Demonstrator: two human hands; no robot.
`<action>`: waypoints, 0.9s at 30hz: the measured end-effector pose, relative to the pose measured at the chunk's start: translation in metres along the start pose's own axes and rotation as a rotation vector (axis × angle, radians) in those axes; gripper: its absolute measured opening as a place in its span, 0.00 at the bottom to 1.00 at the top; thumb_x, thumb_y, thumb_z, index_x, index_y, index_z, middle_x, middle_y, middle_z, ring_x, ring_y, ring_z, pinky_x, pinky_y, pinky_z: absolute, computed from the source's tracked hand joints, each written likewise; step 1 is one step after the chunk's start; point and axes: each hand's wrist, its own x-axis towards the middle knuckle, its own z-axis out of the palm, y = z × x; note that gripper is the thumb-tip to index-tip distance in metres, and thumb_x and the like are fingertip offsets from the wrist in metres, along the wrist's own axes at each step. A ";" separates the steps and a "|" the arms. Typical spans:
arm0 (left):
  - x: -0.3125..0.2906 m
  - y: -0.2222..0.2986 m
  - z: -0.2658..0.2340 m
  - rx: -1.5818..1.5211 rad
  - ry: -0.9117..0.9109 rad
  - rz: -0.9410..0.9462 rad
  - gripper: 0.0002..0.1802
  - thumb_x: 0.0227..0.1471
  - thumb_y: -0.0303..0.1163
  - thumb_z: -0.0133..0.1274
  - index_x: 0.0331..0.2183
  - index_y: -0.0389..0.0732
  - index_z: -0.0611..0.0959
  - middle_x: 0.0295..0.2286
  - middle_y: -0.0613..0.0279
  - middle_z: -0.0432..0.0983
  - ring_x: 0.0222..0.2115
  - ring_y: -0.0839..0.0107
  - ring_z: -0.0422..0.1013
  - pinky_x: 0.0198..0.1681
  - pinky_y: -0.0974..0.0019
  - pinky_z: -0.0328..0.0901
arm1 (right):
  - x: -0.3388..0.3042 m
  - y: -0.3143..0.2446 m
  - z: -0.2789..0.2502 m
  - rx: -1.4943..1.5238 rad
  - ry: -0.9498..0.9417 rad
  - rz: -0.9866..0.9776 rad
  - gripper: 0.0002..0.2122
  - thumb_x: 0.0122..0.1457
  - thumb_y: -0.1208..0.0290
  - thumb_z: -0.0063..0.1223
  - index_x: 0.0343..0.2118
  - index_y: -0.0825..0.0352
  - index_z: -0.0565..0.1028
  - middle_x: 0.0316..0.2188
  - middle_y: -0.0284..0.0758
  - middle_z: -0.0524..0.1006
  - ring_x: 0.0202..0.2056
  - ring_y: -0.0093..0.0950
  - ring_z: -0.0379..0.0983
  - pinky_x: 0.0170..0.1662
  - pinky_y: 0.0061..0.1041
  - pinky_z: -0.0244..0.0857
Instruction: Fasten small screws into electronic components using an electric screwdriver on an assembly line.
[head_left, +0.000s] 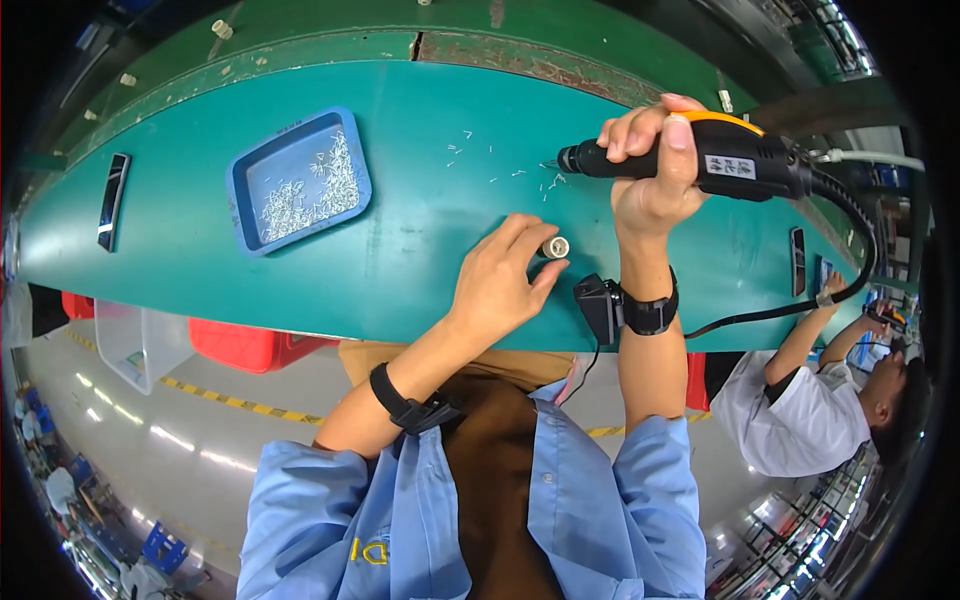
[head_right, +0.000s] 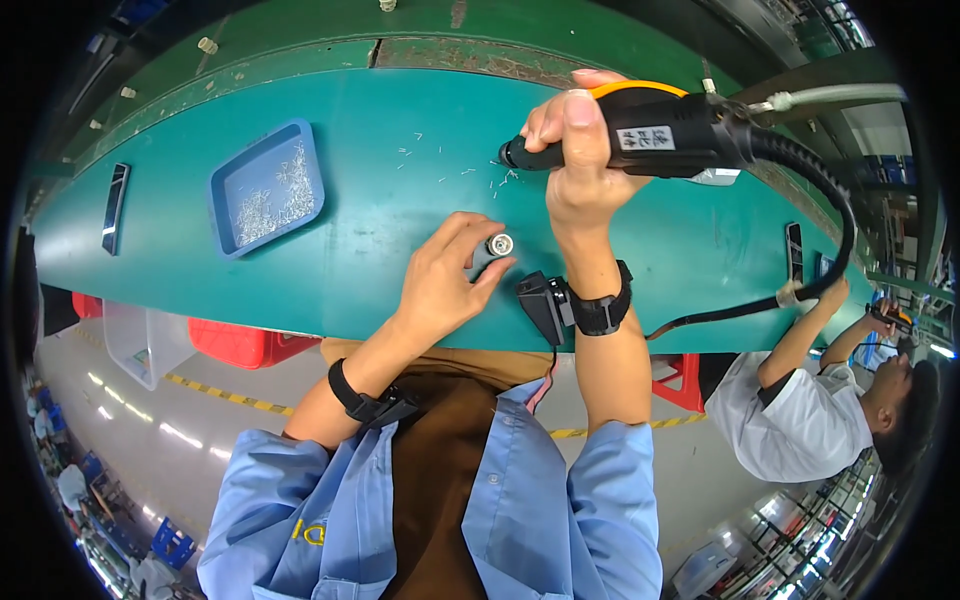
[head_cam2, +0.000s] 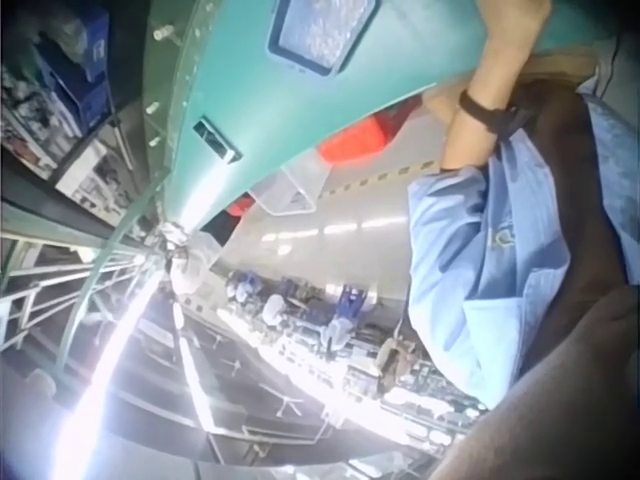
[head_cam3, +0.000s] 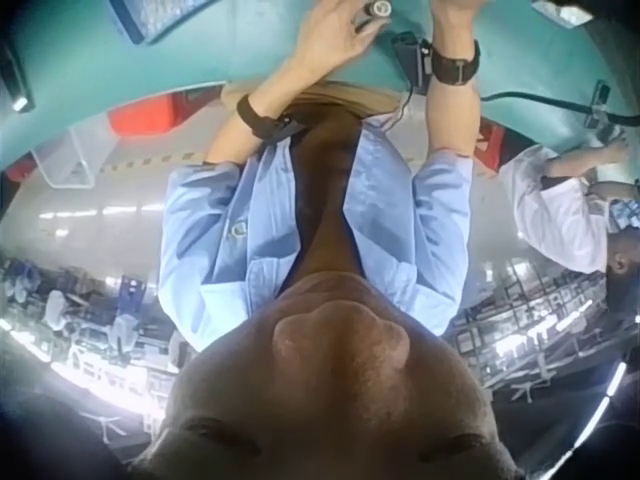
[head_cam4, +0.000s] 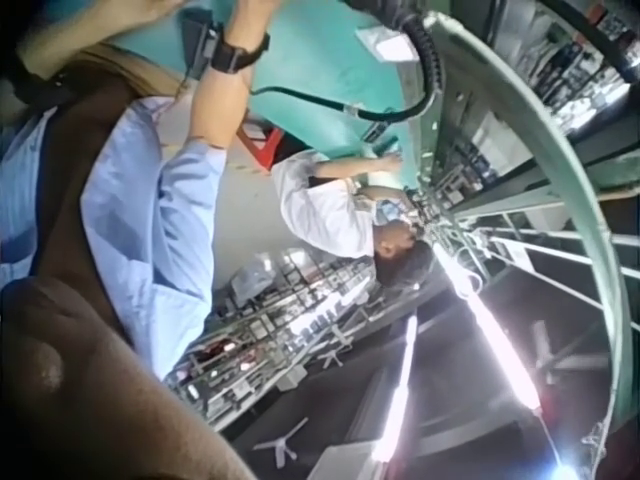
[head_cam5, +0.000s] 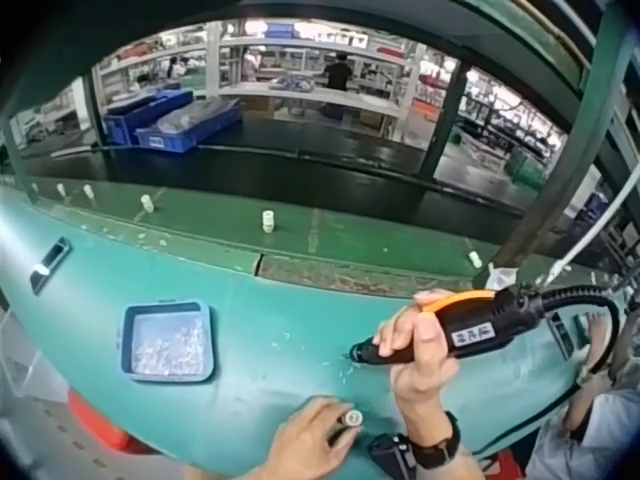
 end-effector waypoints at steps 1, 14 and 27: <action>-0.001 0.001 -0.001 -0.038 0.008 -0.019 0.17 0.39 0.26 0.63 0.36 0.38 0.79 0.34 0.61 0.73 0.17 0.73 0.63 0.21 0.71 0.62 | 0.001 -0.004 -0.003 0.035 0.005 -0.021 0.15 0.59 0.61 0.41 0.41 0.67 0.68 0.19 0.30 0.65 0.19 0.24 0.61 0.29 0.30 0.62; 0.018 0.008 -0.026 -0.219 0.114 -0.043 0.16 0.43 0.22 0.61 0.39 0.40 0.81 0.32 0.67 0.68 0.21 0.82 0.59 0.21 0.78 0.56 | -0.006 -0.065 -0.010 0.421 -0.153 -0.027 0.19 0.60 0.55 0.41 0.45 0.66 0.66 0.19 0.30 0.66 0.18 0.24 0.63 0.26 0.29 0.63; 0.019 0.002 -0.029 -0.049 0.095 0.179 0.09 0.41 0.21 0.61 0.30 0.37 0.83 0.25 0.61 0.70 0.22 0.66 0.68 0.23 0.67 0.63 | -0.017 -0.075 -0.011 0.396 -0.243 0.009 0.21 0.58 0.55 0.45 0.47 0.67 0.65 0.19 0.31 0.67 0.18 0.25 0.64 0.27 0.30 0.63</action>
